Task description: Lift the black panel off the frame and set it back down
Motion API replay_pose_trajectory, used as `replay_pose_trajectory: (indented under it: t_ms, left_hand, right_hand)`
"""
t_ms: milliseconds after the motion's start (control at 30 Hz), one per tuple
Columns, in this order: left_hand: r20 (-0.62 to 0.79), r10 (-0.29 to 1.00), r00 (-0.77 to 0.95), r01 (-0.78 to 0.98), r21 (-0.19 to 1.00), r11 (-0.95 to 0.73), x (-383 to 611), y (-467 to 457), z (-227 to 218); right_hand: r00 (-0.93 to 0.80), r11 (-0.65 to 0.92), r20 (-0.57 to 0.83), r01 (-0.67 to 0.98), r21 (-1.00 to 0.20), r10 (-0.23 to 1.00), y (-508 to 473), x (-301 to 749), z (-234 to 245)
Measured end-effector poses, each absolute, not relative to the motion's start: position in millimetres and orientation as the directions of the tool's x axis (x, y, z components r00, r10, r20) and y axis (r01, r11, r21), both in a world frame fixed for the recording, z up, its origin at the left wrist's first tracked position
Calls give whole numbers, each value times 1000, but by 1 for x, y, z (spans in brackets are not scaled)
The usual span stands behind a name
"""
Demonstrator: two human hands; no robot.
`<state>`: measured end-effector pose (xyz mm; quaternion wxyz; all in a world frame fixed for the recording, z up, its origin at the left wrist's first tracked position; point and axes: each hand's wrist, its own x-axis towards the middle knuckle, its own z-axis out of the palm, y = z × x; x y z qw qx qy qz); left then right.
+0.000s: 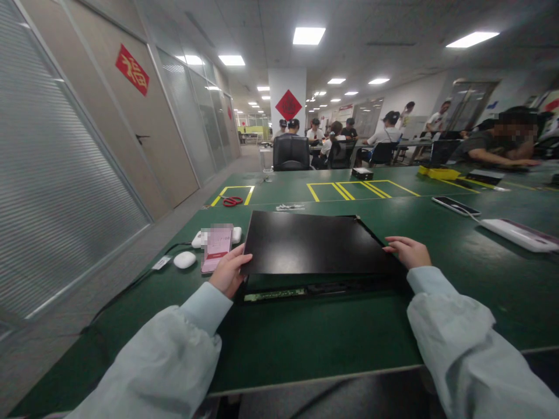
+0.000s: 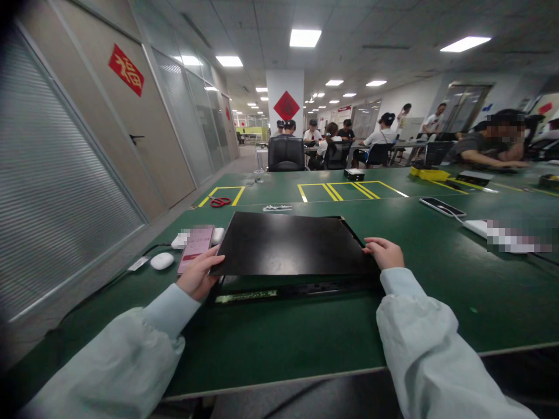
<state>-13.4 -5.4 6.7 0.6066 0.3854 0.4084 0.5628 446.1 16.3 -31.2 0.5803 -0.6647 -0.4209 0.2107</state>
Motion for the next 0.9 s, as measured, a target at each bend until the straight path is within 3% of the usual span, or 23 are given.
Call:
replay_pose_trajectory:
  t_ms: [467,900]
  left_hand:
    - [-130,990,52,-406,903,140,-13,-2,2]
    - [-160,986,-43,-392,911,131,-6,-6,5]
  right_hand:
    - [574,-135,294,589,-797,764,22,452,-36]
    - [491,-230,295,754,-616,820,18,446,-27]
